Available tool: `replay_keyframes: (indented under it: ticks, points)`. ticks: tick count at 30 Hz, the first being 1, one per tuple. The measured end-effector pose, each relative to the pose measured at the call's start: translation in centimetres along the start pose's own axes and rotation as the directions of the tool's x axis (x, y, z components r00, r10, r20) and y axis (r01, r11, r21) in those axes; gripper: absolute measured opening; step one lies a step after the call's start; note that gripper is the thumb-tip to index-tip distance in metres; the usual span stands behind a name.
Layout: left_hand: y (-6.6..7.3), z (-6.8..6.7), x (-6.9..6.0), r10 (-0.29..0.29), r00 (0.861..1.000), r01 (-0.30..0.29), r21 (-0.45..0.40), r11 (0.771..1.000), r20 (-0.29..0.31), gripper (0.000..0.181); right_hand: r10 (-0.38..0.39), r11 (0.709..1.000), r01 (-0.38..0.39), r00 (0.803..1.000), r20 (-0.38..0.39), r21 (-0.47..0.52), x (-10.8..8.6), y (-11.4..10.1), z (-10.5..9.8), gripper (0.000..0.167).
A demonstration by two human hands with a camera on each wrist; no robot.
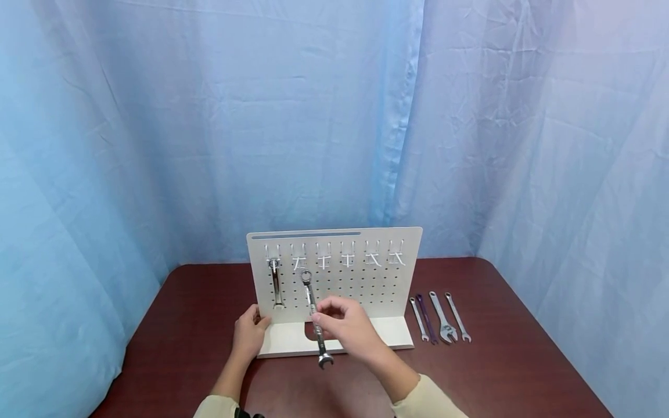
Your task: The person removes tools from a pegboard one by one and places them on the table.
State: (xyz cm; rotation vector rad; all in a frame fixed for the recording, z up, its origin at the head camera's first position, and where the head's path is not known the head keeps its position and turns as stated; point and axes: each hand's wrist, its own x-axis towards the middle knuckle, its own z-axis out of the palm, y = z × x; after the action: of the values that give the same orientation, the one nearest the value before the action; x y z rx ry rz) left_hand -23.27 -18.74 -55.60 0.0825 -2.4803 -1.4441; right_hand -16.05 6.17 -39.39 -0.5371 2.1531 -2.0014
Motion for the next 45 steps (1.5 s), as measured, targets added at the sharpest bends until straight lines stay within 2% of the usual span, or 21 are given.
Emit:
replay_keyframes:
  ticks: [6, 12, 14, 17, 19, 22, 26, 28, 32, 38, 45]
  points:
    - [0.0, 0.0, 0.0, 0.008, 1.0, -0.008, -0.01, 1.0, -0.013, 0.011, -0.04, 0.996, 0.039, 0.999, -0.005, -0.083, -1.8, 0.0, -4.4, 0.02]
    - [0.0, 0.1, 0.0, 0.009, 1.0, -0.009, -0.001, 1.0, -0.014, 0.012, -0.048, 0.983, 0.052, 0.998, 0.027, -0.176, -3.5, 1.8, -10.5, 0.016]
    - [0.1, 0.1, 0.0, 0.01, 1.0, -0.009, 0.004, 1.0, -0.015, 0.012, -0.029, 0.976, 0.032, 0.999, 0.014, -0.214, -4.2, 2.5, -12.7, 0.016]
    - [0.1, 0.1, -0.1, 0.01, 1.0, -0.01, 0.005, 1.0, -0.017, 0.013, 0.053, 0.967, -0.064, 0.997, -0.048, -0.248, -5.3, 3.7, -16.0, 0.016]
    - [0.2, 0.1, 0.0, 0.012, 1.0, -0.012, 0.004, 1.0, -0.016, 0.012, 0.118, 0.958, -0.141, 0.988, -0.104, -0.25, -5.9, 4.6, -18.1, 0.017]
    - [0.2, 0.0, 0.0, 0.008, 1.0, -0.008, 0.003, 1.0, -0.015, 0.011, 0.194, 0.93, -0.247, 0.959, -0.208, -0.271, -6.5, 6.2, -21.2, 0.019]
    - [0.2, -0.1, -0.1, 0.009, 1.0, -0.009, 0.003, 1.0, -0.01, 0.012, 0.251, 0.861, -0.362, 0.913, -0.322, -0.357, -7.1, 8.6, -25.0, 0.022]
    - [0.3, -0.2, -0.1, 0.009, 1.0, -0.009, 0.002, 1.0, -0.005, 0.014, 0.273, 0.835, -0.405, 0.893, -0.358, -0.373, -7.4, 9.7, -26.6, 0.023]
    - [0.4, -0.1, -0.1, 0.011, 1.0, -0.011, -0.001, 1.0, 0.0, 0.016, 0.297, 0.809, -0.454, 0.864, -0.406, -0.373, -7.6, 11.4, -29.2, 0.024]
    - [0.3, 0.0, -0.1, 0.013, 1.0, -0.013, -0.01, 1.0, -0.013, 0.018, 0.31, 0.753, -0.501, 0.842, -0.442, -0.427, -6.6, 13.1, -32.3, 0.026]
    - [0.2, 0.1, -0.1, 0.017, 1.0, -0.017, -0.004, 1.0, -0.02, 0.017, 0.321, 0.728, -0.523, 0.831, -0.454, -0.444, -5.6, 14.9, -33.9, 0.027]
